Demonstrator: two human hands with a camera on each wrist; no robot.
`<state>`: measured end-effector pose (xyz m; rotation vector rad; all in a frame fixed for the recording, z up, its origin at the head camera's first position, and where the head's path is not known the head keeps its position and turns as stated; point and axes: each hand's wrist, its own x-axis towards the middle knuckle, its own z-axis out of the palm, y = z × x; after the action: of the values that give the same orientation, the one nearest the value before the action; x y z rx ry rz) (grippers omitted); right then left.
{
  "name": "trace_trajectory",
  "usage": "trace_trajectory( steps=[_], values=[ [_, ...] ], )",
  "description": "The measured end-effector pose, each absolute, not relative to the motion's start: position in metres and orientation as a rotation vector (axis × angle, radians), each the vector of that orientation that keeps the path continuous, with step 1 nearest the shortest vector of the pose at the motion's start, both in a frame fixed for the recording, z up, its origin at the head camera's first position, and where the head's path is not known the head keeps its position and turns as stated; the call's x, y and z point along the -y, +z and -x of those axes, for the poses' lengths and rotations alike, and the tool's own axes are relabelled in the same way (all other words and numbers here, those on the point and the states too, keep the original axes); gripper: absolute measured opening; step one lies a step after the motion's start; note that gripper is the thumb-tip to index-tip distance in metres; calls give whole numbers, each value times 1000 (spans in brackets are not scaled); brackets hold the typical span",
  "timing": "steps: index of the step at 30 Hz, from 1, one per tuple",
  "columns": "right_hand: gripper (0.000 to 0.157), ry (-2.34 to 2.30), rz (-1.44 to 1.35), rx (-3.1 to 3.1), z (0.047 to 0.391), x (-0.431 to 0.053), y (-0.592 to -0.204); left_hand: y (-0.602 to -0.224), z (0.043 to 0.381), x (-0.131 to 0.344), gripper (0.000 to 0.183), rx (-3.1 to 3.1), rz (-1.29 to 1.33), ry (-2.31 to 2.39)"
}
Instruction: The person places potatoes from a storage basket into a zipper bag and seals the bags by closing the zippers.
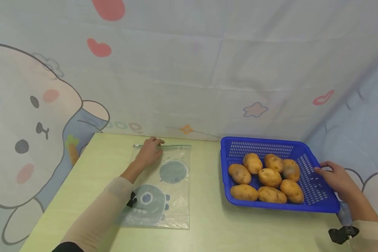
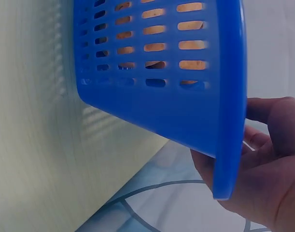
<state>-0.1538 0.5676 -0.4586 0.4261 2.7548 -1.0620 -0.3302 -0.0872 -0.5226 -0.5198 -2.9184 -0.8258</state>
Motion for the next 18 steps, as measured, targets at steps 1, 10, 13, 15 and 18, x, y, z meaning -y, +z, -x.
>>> trace_trajectory(
  steps=[1,10,13,15,18],
  values=[
    [61,-1074,-433,-2746,154,-568,-460,-524,330,88,30,2920,515,-834],
    [65,-1066,-472,-2750,155,-570,-464,-524,324,96,16,2887,594,-860],
    [63,-1065,-479,-2763,154,-569,-465,-519,321,97,13,2852,686,-831],
    [62,-1068,-481,-2773,153,-569,-465,-513,320,97,11,2825,769,-811],
    [61,-1065,-484,-2781,153,-568,-465,-499,316,94,10,2795,898,-792]
  ],
)
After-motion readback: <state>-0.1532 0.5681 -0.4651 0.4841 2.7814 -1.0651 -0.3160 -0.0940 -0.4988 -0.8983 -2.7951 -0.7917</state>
